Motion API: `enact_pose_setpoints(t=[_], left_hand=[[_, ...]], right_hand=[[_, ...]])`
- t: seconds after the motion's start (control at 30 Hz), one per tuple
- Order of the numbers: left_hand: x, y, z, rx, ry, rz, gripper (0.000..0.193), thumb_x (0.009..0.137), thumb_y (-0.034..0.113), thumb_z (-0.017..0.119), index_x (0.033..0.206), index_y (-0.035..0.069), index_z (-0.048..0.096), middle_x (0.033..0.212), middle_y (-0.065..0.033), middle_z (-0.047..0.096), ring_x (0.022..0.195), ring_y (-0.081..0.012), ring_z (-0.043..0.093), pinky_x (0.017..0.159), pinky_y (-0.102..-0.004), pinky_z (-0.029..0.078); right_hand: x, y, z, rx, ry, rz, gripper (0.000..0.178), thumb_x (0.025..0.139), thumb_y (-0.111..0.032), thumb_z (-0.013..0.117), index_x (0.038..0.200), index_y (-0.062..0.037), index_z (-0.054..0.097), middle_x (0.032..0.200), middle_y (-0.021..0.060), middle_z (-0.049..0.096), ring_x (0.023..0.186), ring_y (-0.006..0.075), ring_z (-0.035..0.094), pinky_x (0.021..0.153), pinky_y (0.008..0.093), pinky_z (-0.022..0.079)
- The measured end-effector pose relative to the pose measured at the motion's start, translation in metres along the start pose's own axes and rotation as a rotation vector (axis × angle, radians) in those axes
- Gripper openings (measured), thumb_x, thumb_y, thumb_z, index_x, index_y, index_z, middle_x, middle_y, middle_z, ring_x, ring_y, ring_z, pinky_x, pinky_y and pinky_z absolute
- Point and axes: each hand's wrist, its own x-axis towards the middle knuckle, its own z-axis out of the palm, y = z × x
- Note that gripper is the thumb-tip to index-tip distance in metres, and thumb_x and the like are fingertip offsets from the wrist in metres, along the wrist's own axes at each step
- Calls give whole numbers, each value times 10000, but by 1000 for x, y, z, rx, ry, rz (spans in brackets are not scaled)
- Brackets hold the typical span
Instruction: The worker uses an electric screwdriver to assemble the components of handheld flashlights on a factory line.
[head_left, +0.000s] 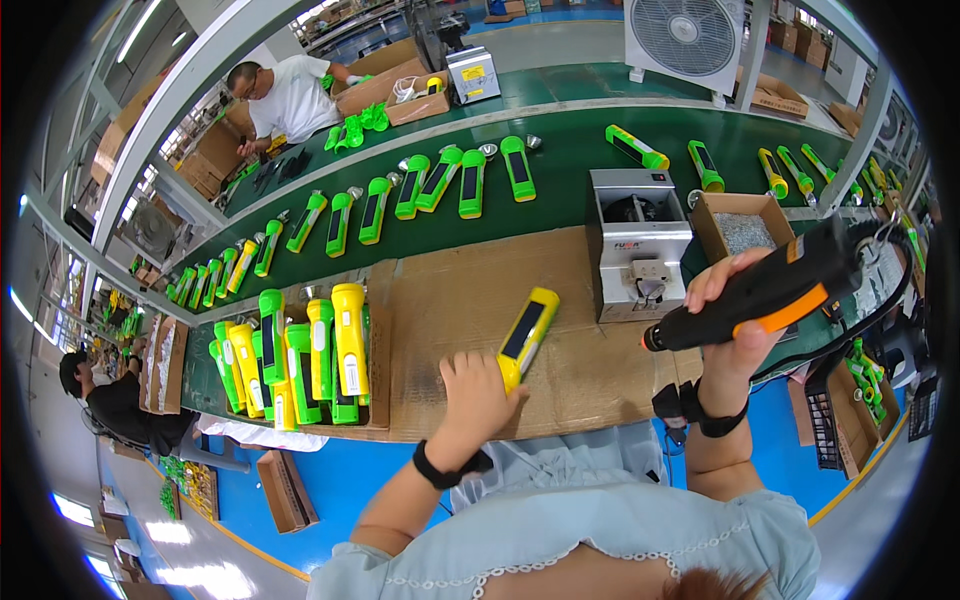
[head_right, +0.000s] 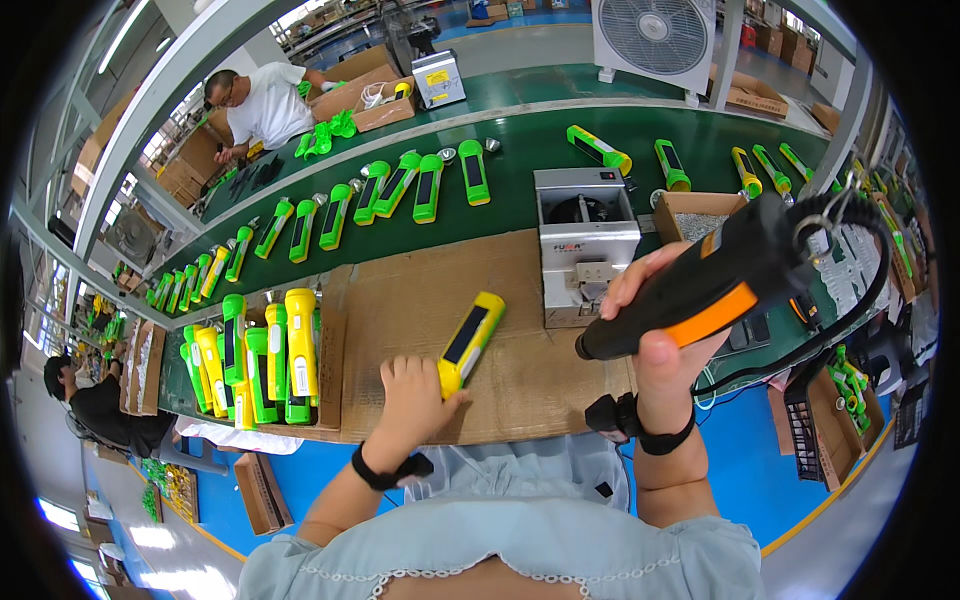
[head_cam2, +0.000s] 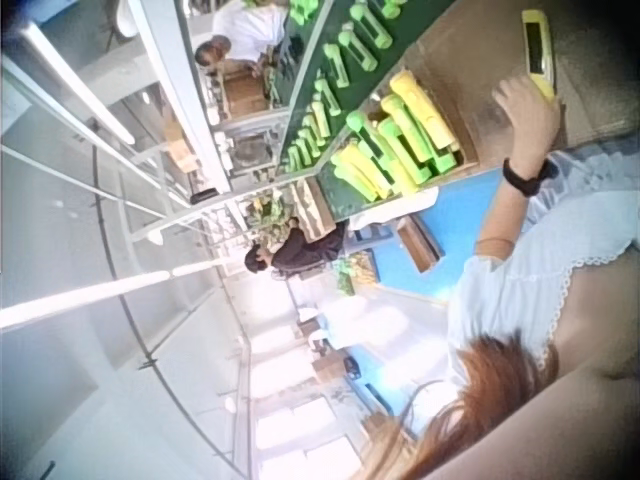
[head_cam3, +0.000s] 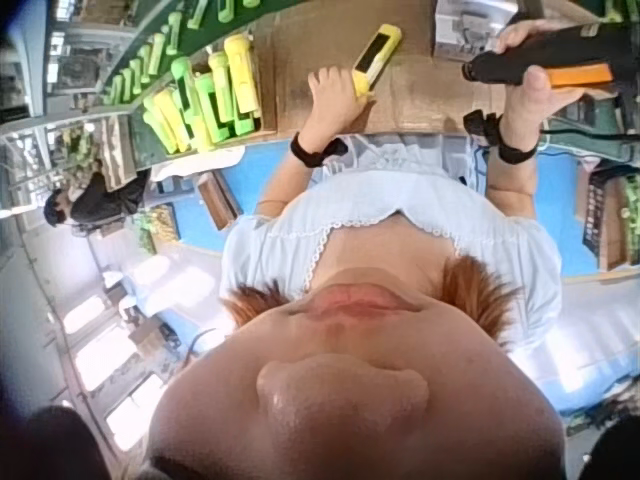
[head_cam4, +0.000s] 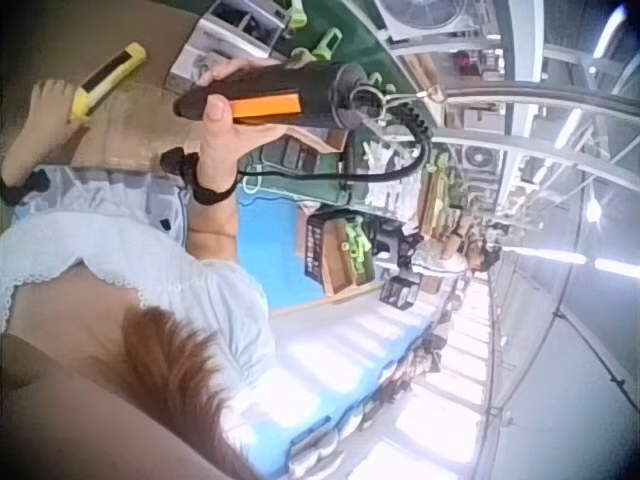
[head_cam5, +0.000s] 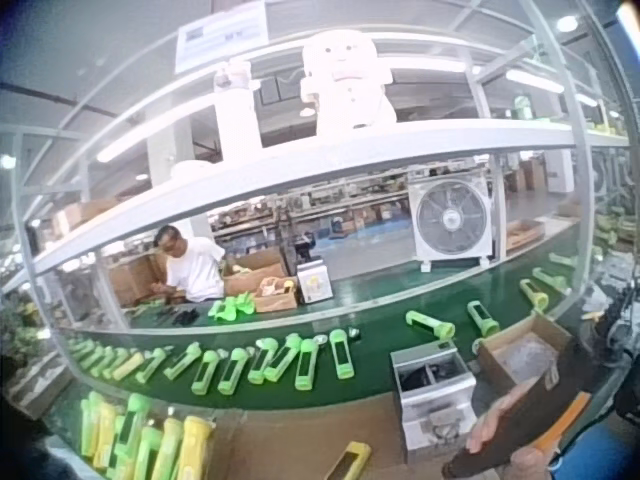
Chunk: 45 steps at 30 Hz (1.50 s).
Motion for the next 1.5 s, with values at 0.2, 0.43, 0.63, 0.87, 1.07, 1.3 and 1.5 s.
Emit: enact_pose_setpoints(t=[0.2, 0.43, 0.63, 0.87, 1.07, 1.3, 1.5], left_hand=[[192, 6, 48, 203, 234, 39, 583, 661, 574, 668, 907, 47, 629, 924, -93, 608, 931, -271, 518, 790, -385, 372], [327, -5, 59, -54, 486, -392, 805, 681, 708, 547, 1052, -6, 542, 1172, -253, 449, 1063, -376, 433, 853, -513, 327], [331, -41, 51, 37, -2, -618, 738, 600, 588, 670, 1134, 83, 604, 1290, -262, 380, 1182, -408, 345, 862, -522, 327], [268, -104, 40, -350, 14, -460, 718, 572, 548, 691, 1124, 95, 617, 1093, -258, 575, 1049, -401, 534, 836, -453, 462], [155, -129, 34, -527, 182, -374, 561, 667, 455, 694, 1009, 16, 625, 859, -237, 618, 892, -383, 584, 778, -417, 478], [129, -189, 44, -611, 286, -390, 577, 685, 462, 701, 1071, 43, 607, 979, -289, 552, 927, -395, 561, 802, -408, 458], [126, -249, 44, -490, 306, -349, 576, 680, 467, 704, 1095, 78, 610, 991, -279, 541, 942, -398, 555, 804, -410, 461]], right_hand=[[-6, 24, -15, 25, -29, 74, 528, 668, -212, 788, 1018, 40, 483, 778, 91, 566, 659, 162, 579, 579, 268, 490], [-12, 23, -33, -148, 46, 32, 529, 634, -153, 810, 1015, 32, 492, 794, 88, 573, 669, 161, 580, 584, 268, 482], [-19, 24, -54, -197, 91, 45, 565, 643, -213, 807, 1025, 31, 469, 918, 92, 503, 686, 173, 573, 573, 275, 495], [-21, 38, -50, -150, 82, 49, 554, 655, -213, 796, 1021, 31, 459, 914, 95, 494, 684, 177, 561, 575, 281, 488], [-28, 46, -48, -141, 30, 79, 635, 669, -263, 804, 1096, -8, 410, 919, 104, 503, 721, 179, 557, 596, 292, 507], [-35, 54, -23, -192, 19, 108, 614, 685, -364, 772, 1039, 8, 435, 790, 100, 512, 712, 179, 545, 608, 281, 492], [-41, 50, -19, -231, -8, 151, 644, 687, -412, 763, 1042, -3, 413, 775, 87, 485, 696, 175, 521, 614, 274, 466]])
